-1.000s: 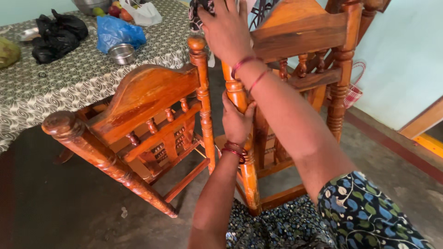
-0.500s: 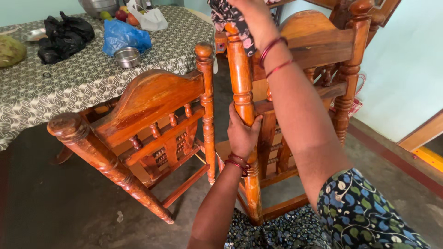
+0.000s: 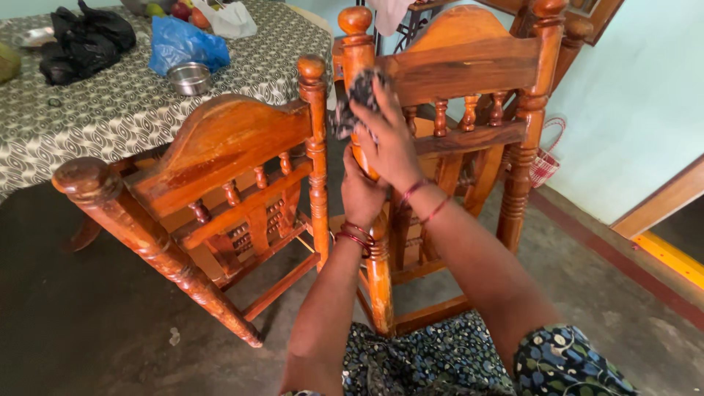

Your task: The person wipes a wooden chair with a patterned cloth, cleaning the backrest, seat, and legs. The person then moves to a second wooden chair and repeats the wiping process on its backrest and seat.

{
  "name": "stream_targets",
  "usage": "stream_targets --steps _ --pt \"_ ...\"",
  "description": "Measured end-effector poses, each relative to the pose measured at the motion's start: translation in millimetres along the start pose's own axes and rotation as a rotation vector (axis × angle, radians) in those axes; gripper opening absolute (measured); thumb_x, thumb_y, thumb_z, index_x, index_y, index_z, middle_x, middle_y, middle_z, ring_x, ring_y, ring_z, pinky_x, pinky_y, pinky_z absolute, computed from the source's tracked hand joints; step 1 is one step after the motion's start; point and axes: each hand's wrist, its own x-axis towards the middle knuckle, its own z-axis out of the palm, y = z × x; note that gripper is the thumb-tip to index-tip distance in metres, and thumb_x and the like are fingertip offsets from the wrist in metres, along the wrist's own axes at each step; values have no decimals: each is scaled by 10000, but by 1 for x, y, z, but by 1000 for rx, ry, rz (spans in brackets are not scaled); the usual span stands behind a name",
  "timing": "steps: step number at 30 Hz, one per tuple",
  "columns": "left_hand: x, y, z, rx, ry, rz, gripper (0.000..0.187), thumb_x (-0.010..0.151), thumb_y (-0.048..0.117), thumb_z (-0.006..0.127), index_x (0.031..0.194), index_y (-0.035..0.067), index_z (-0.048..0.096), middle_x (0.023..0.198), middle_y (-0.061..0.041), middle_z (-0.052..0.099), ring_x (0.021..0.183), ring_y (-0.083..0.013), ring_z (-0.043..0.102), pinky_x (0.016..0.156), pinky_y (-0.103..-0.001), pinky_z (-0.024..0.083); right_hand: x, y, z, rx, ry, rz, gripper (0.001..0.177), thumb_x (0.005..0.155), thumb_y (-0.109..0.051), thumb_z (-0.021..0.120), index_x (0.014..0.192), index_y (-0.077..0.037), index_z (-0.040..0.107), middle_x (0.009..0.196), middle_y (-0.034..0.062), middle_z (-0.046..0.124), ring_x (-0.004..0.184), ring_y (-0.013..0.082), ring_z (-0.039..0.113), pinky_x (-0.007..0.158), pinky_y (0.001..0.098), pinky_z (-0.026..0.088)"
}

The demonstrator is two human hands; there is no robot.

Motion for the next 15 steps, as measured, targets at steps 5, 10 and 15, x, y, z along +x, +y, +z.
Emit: stream_targets --steps 5,10,15 --pt "-21 6 0 -9 39 63 983 739 230 854 1516 29 286 1188 -294 677 1033 -461 698 829 -471 586 -23 -6 -18 -88 -9 84 448 1024 -112 644 1469 -125 600 1675 163 323 1543 408 387 1320 574 145" --pt "-49 22 2 15 45 -24 915 782 241 853 1520 77 337 1160 -283 689 1018 -464 701 818 -476 583 32 46 -45 -311 140 87 399 1051 -133 645 1449 -167 645 1641 161 381 1531 418 323 1284 605 107" --pt "-66 36 1 7 64 83 881 797 231 861 1494 60 349 1174 -275 682 1032 -455 699 839 -475 570 69 110 -101 -336 185 128 277 1040 -232 689 1302 -144 683 1394 121 605 1356 369 507 1231 604 255"
